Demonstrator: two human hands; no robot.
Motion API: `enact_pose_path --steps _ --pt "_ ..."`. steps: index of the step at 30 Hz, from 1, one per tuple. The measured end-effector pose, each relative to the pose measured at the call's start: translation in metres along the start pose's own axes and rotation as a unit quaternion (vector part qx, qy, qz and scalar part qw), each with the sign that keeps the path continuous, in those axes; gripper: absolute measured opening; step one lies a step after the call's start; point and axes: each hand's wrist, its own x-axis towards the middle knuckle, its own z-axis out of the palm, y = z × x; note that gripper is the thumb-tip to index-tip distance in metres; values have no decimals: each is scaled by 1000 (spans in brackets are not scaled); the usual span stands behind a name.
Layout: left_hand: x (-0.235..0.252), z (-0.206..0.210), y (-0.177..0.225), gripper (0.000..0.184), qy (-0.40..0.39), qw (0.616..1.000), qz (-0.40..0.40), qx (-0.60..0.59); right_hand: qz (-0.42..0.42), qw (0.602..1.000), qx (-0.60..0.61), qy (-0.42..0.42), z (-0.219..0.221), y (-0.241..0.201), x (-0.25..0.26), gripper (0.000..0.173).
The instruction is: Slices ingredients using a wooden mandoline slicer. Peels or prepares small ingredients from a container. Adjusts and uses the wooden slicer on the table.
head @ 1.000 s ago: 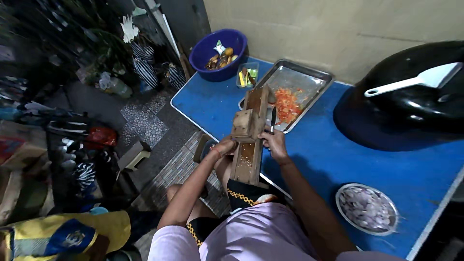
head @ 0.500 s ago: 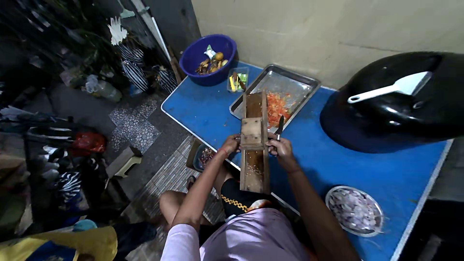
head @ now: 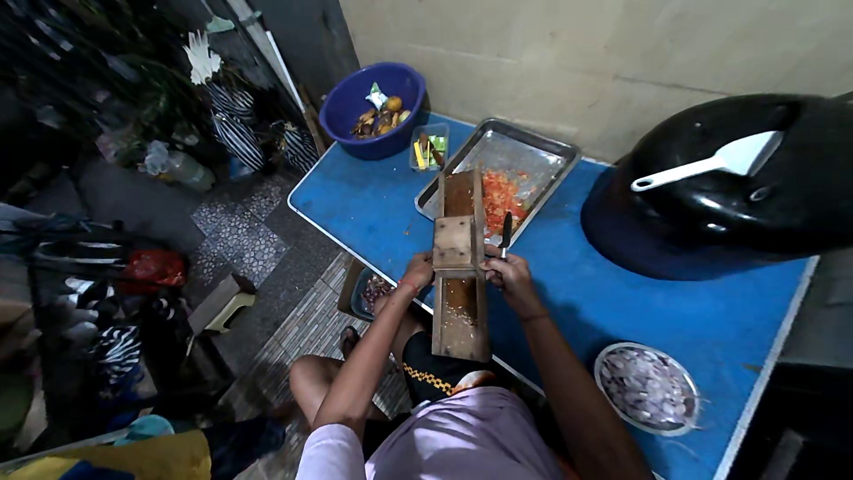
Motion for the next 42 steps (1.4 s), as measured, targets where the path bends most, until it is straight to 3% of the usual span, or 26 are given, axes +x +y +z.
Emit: enact_pose_path --steps 4,26,33,37,42 --pt "-12 -8 17 29 0 1000 -5 20 -8 1000 18 -8 2 -6 -3 37" --pt "-25 -17 31 26 12 999 48 -20 -39 998 49 -7 6 -23 -16 43" --pt "-13 -34 53 21 14 998 62 2 -111 993 43 4 23 -20 -20 50" --pt "-15 -48 66 20 -12 996 84 12 -134 989 37 56 41 -15 -29 52" --pt "5 -64 69 24 -86 995 55 -7 -101 985 -7 141 61 -3 -42 58"
